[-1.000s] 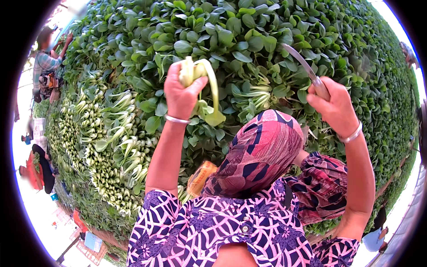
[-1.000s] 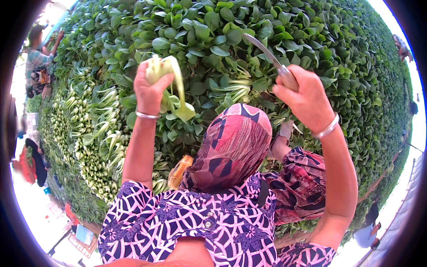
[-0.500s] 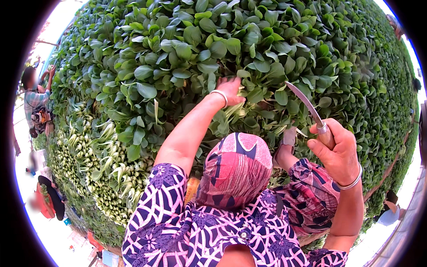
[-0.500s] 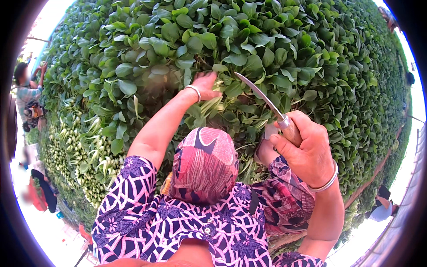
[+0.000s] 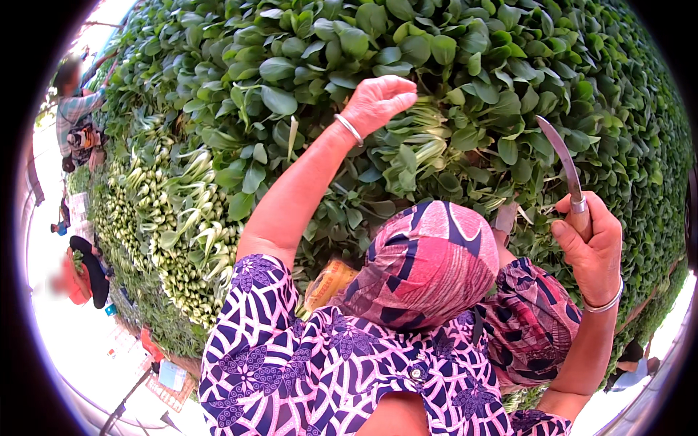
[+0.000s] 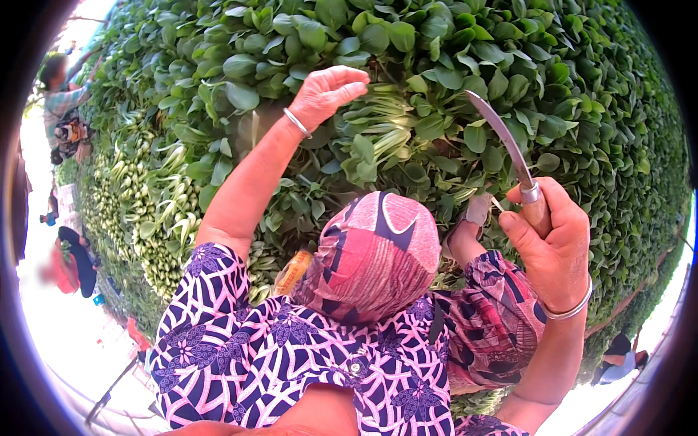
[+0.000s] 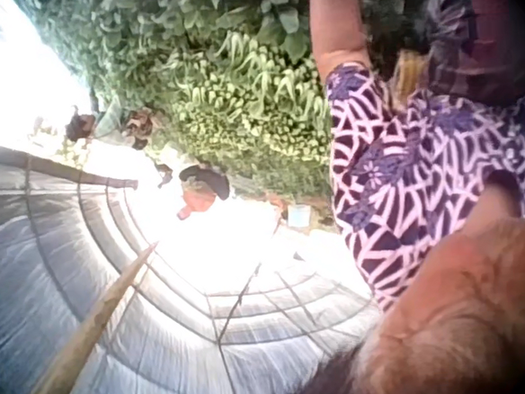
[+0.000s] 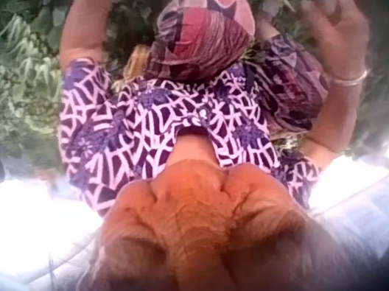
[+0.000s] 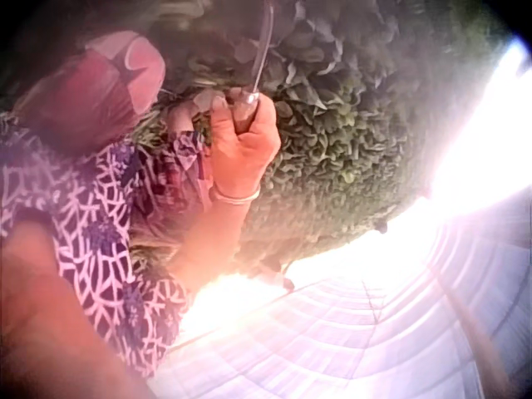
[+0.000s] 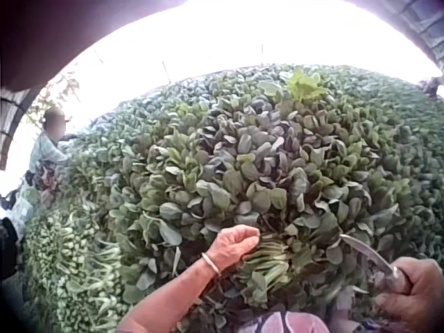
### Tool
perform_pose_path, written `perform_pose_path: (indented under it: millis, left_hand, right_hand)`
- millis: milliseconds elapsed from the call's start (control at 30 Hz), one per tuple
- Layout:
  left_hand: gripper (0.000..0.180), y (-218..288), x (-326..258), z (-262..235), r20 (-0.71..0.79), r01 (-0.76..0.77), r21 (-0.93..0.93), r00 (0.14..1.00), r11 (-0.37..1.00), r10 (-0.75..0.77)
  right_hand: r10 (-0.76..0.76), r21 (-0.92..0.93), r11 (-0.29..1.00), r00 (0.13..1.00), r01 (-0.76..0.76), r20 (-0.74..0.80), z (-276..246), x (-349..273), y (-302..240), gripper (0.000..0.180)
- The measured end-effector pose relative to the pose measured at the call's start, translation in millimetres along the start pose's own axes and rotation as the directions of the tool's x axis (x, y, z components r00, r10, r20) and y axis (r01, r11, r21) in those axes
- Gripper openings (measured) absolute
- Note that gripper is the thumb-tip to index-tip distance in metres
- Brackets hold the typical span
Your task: The person harvests bok choy by cutting the base of each plant with a knife, gathering several stems in one hand, and placing them onto a growing pile of harvested vegetables.
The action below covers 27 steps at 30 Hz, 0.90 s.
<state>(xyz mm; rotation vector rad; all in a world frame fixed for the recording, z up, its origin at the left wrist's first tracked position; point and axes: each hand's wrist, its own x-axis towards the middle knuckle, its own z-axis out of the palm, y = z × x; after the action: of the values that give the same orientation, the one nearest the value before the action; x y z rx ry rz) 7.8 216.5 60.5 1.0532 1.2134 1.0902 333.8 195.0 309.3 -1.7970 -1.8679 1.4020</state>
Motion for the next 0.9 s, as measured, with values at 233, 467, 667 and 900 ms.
perform_pose_path:
  millis: [233,467,667,900]
  left_hand:
    - [0.027,-47.3,-112.9,-86.1,-0.169,0.145,0.687,0.985,0.712,-0.037]
    - [0.051,-94.4,-249.3,-110.5,-0.346,0.429,0.885,0.866,0.179,-0.362]
    - [0.045,-127.3,-274.5,-95.2,-0.437,0.466,0.829,0.885,0.308,-0.161]
    - [0.039,-134.1,-263.2,-87.2,-0.496,0.523,0.805,0.852,0.280,-0.167]
  right_hand:
    - [-0.033,-0.080,0.996,0.998,0.036,0.044,14.3,4.8,-6.4,0.022]
    - [-0.083,-0.145,0.985,0.992,0.097,0.100,30.0,7.6,-11.1,0.022]
    - [-0.168,-0.204,0.960,0.978,0.190,0.122,40.3,3.6,-18.8,0.021]
    - [-0.259,-0.143,0.947,0.947,0.288,0.188,55.2,-1.3,-35.1,0.018]
